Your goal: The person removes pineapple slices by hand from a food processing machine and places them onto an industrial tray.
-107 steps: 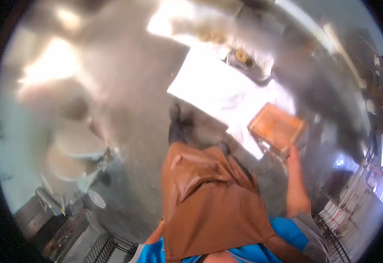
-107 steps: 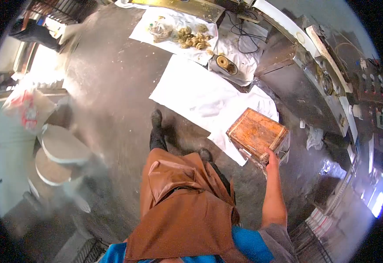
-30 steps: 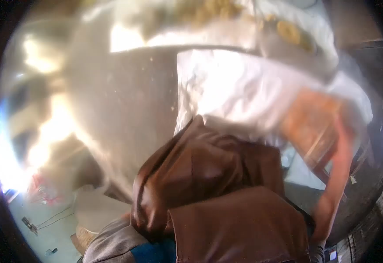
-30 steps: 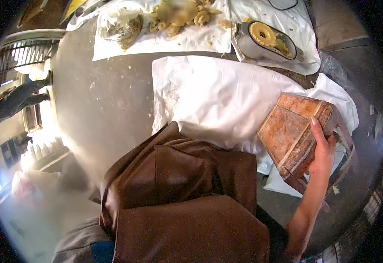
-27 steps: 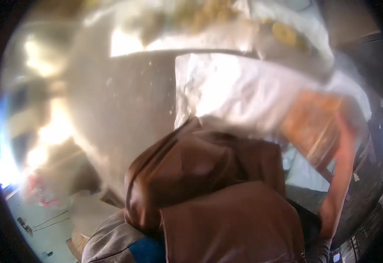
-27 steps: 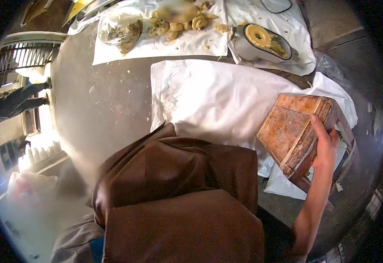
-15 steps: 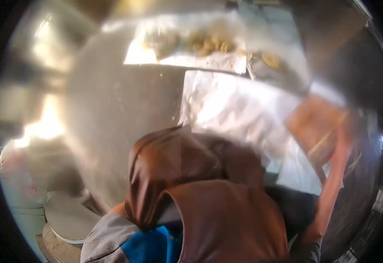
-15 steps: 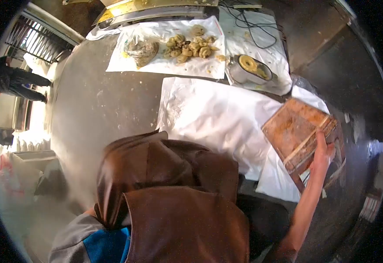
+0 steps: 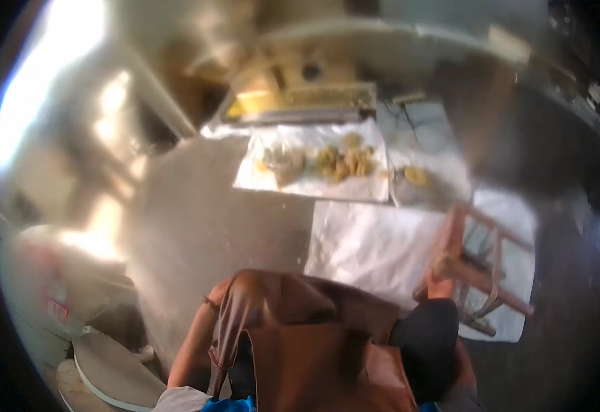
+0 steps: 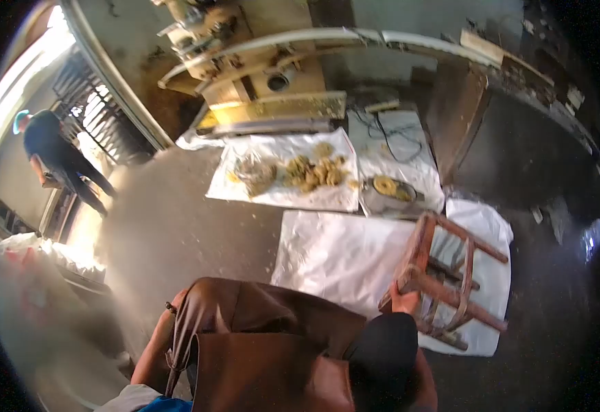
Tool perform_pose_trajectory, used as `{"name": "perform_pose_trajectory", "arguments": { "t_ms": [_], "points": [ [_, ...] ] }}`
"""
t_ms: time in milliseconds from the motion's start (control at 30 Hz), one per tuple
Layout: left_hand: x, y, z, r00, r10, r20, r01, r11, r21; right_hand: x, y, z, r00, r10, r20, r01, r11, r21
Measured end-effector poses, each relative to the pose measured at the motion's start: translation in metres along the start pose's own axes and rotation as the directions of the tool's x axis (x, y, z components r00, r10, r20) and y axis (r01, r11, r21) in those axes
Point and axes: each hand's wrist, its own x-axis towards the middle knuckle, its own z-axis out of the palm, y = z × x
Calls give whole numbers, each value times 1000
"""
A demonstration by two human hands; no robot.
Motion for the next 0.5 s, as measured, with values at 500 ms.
{"name": "perform_pose_trajectory", "arguments": {
  "t_ms": [500],
  "points": [
    [-29,103,-44,946,323,-4,-306,894,-326,-90,86,-61,767,491,413,-452,870,-197]
  ]
}}
